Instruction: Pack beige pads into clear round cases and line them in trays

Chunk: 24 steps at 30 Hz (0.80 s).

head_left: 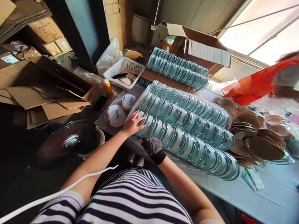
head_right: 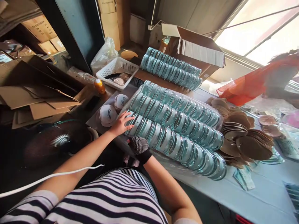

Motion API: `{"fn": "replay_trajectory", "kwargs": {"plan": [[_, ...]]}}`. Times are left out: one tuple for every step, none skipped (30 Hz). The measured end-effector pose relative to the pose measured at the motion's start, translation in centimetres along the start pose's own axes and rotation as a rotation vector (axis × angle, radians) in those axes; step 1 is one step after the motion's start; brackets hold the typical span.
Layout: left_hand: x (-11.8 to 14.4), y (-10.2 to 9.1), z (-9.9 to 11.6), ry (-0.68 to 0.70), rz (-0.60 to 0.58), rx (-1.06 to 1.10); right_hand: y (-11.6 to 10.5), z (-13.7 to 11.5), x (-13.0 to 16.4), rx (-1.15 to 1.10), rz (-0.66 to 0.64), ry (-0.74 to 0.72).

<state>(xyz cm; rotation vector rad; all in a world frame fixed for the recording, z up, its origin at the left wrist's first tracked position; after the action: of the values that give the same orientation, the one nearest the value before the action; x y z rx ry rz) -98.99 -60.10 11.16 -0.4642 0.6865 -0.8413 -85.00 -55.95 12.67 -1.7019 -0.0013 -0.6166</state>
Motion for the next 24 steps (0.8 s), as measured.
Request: {"fn": "replay_trajectory", "kwargs": {"plan": [[0.0, 0.0, 0.0, 0.007, -0.003, -0.016, -0.5, 0.9, 0.0, -0.023, 0.061, 0.033], [0.0, 0.0, 0.1, 0.015, -0.002, -0.033, -1.5, 1.9, -0.3, -0.03, 0.13, 0.067], [0.0, 0.0, 0.1, 0.023, 0.004, -0.048, -2.8, 2.9, -0.9, -0.023, 0.193, 0.099], [0.1, 0.0, 0.2, 0.032, 0.015, -0.062, -4.1, 3.9, -1.7, -0.008, 0.236, 0.126], [0.1, -0.1, 0.2, 0.039, 0.026, -0.075, -5.4, 4.6, -2.6, 0.009, 0.257, 0.142], [0.2, -0.1, 0.1, 0.046, 0.034, -0.084, -6.4, 5.1, -3.7, 0.025, 0.251, 0.146], [0.2, -0.1, 0.1, 0.053, 0.038, -0.089, -7.1, 5.3, -4.8, 0.037, 0.214, 0.134], [0.1, -0.1, 0.0, 0.06, 0.038, -0.088, -7.5, 5.1, -5.9, 0.047, 0.16, 0.11], [0.1, -0.1, -0.1, 0.066, 0.032, -0.083, -7.8, 4.7, -6.8, 0.059, 0.105, 0.081], [0.1, -0.1, -0.2, 0.07, 0.026, -0.075, -7.9, 4.1, -7.5, 0.08, 0.054, 0.052], [0.0, -0.1, -0.3, 0.07, 0.017, -0.064, -8.0, 3.4, -8.0, 0.111, 0.01, 0.026], [-0.1, -0.1, -0.3, 0.066, 0.008, -0.052, -8.1, 2.8, -8.3, 0.147, -0.022, 0.007], [-0.1, -0.2, -0.4, 0.057, -0.003, -0.039, -8.1, 2.2, -8.4, 0.184, -0.038, -0.011], [-0.2, -0.2, -0.5, 0.046, -0.014, -0.026, -8.2, 1.7, -8.5, 0.217, -0.044, -0.028], [-0.2, -0.2, -0.5, 0.035, -0.024, -0.015, -8.1, 1.3, -8.4, 0.242, -0.044, -0.046], [-0.3, -0.3, -0.5, 0.023, -0.031, -0.005, -8.1, 1.0, -8.3, 0.255, -0.039, -0.063], [-0.3, -0.3, -0.6, 0.009, -0.032, 0.003, -8.0, 0.9, -8.1, 0.256, -0.027, -0.077], [-0.3, -0.3, -0.6, -0.004, -0.03, 0.007, -7.9, 0.9, -8.0, 0.246, -0.012, -0.088], [-0.3, -0.2, -0.7, -0.017, -0.026, 0.009, -7.7, 1.0, -7.8, 0.225, 0.004, -0.092], [-0.2, -0.2, -0.8, -0.03, -0.022, 0.01, -7.5, 1.3, -7.7, 0.197, 0.026, -0.089], [-0.2, -0.2, -0.9, -0.04, -0.017, 0.01, -7.4, 1.5, -7.5, 0.164, 0.056, -0.082], [-0.2, -0.1, -0.9, -0.046, -0.013, 0.011, -7.3, 1.8, -7.2, 0.134, 0.092, -0.067], [-0.2, -0.1, -1.0, -0.048, -0.009, 0.011, -7.0, 2.0, -6.9, 0.112, 0.119, -0.043], [-0.2, -0.1, -1.0, -0.046, -0.006, 0.012, -6.6, 2.1, -6.5, 0.099, 0.133, -0.015]]}}
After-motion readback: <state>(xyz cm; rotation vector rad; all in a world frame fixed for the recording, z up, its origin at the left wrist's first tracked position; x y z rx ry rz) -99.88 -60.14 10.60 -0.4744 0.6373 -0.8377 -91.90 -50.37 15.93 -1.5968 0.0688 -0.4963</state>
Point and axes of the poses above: each hand's wrist, its own x-axis away from the middle knuckle, its own y-axis out of the palm, z = x × y, the point moved 8 cm from there along -x, towards the middle knuckle, and after that the axes turned 6 degrees about y, right-handed, at the moved point
